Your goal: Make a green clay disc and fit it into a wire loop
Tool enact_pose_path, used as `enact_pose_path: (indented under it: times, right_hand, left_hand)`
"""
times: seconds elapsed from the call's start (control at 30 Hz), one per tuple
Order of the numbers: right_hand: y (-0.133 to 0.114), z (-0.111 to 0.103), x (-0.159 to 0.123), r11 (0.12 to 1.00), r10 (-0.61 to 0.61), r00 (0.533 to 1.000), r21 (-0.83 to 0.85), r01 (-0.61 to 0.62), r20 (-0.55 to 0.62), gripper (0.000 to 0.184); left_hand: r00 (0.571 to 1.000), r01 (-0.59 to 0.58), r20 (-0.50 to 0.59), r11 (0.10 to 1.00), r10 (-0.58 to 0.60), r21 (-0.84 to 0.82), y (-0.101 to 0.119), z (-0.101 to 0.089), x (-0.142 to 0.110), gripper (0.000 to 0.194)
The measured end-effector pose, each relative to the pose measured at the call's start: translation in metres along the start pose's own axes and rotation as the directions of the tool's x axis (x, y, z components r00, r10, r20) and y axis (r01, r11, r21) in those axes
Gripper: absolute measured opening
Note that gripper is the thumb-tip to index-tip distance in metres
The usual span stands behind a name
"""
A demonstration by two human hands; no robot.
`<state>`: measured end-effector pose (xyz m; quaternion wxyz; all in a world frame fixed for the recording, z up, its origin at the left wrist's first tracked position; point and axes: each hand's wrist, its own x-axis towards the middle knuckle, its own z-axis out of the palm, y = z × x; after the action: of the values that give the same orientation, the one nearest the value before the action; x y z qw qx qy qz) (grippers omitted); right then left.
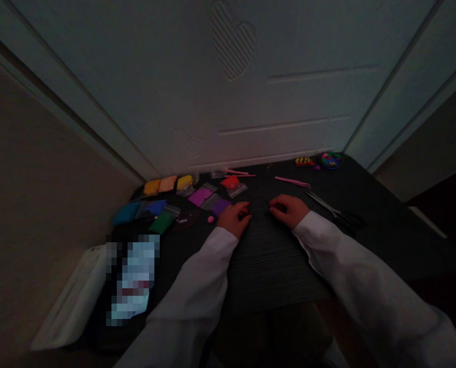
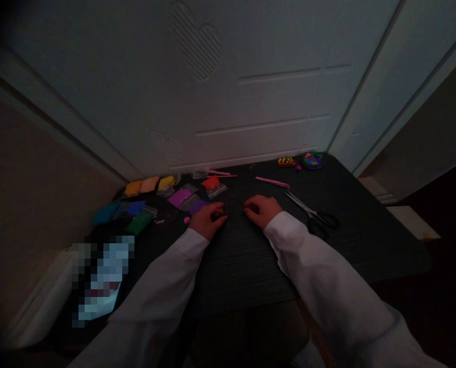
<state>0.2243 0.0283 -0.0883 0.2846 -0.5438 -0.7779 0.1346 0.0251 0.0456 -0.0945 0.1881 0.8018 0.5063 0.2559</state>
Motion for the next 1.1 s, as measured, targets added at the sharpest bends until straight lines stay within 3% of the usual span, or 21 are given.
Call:
enact_pose_path:
  times: [0.47, 1.1]
  right_hand:
    - [-0.0022, -0.0007, 0.0002, 0.999, -0.010, 0.999, 0.032, 0.009, 0.032, 0.015]
    - [-0.0014, 0.0026, 0.0012, 1.000, 0.001, 0.999, 0.023, -0.002, 0.035, 0.016]
  left_hand:
    - [1.000, -0.014, -0.007, 0.999, 0.015, 0.046, 0.0025, -0.0020, -0.0007, 0.026]
    - [1.000, -0.017, -0.009, 0.999, 0.017, 0.028, -0.0032, 0.0003, 0.0011, 0.030]
